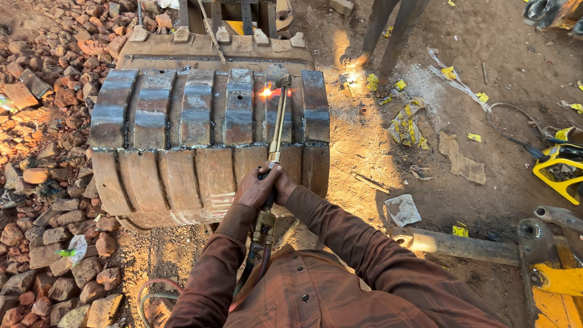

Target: The person uses a welding torch to apply heat to the surface of a large, heavy metal component, likely an excavator bucket. The operator holds the torch steady, directing the flame onto specific sections of the metal while standing in an outdoor work area.

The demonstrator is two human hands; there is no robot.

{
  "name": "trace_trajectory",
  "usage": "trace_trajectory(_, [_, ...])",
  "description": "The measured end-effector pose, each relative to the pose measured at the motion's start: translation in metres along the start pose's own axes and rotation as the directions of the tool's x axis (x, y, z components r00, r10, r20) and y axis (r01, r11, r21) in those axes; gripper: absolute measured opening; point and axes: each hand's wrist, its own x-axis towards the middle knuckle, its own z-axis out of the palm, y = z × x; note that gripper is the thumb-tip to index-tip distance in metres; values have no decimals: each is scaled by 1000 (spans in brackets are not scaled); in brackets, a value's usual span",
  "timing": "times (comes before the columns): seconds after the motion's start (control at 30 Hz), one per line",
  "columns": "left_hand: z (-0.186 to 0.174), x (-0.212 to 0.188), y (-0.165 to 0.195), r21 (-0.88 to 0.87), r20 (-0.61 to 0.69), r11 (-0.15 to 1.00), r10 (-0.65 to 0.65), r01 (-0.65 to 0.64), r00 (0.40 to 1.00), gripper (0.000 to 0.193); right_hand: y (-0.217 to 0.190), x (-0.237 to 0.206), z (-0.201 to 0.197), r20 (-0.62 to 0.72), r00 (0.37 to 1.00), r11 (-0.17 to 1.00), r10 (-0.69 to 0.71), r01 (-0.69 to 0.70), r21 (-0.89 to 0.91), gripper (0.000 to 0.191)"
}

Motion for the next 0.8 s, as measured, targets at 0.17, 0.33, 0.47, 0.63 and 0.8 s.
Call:
trace_trajectory(0.17, [3, 1, 0, -54, -10, 996, 64, -64, 998, 96, -1, -2, -2, 9, 1000, 1000, 1, -1, 17, 23])
trace_trajectory(0.33, [4, 6, -1, -77, -10, 996, 46, -46, 999, 98, -3, 1, 1, 22, 1000, 999, -6, 5, 37, 24])
trace_trajectory(0.47, [3, 11, -7, -33, -14, 999, 13, -13, 1000, 101, -2, 3, 2, 18, 1000, 999, -20, 19, 42, 25])
trace_trajectory(0.63, [5, 15, -8, -37, -30, 999, 34, -35, 999, 102, -2, 5, 3, 32, 999, 999, -25, 23, 42, 24])
trace_trajectory(0.8, [3, 5, -2, -28, 14, 1000, 10, -9, 1000, 100, -4, -2, 2, -17, 1000, 999, 24, -24, -34, 27])
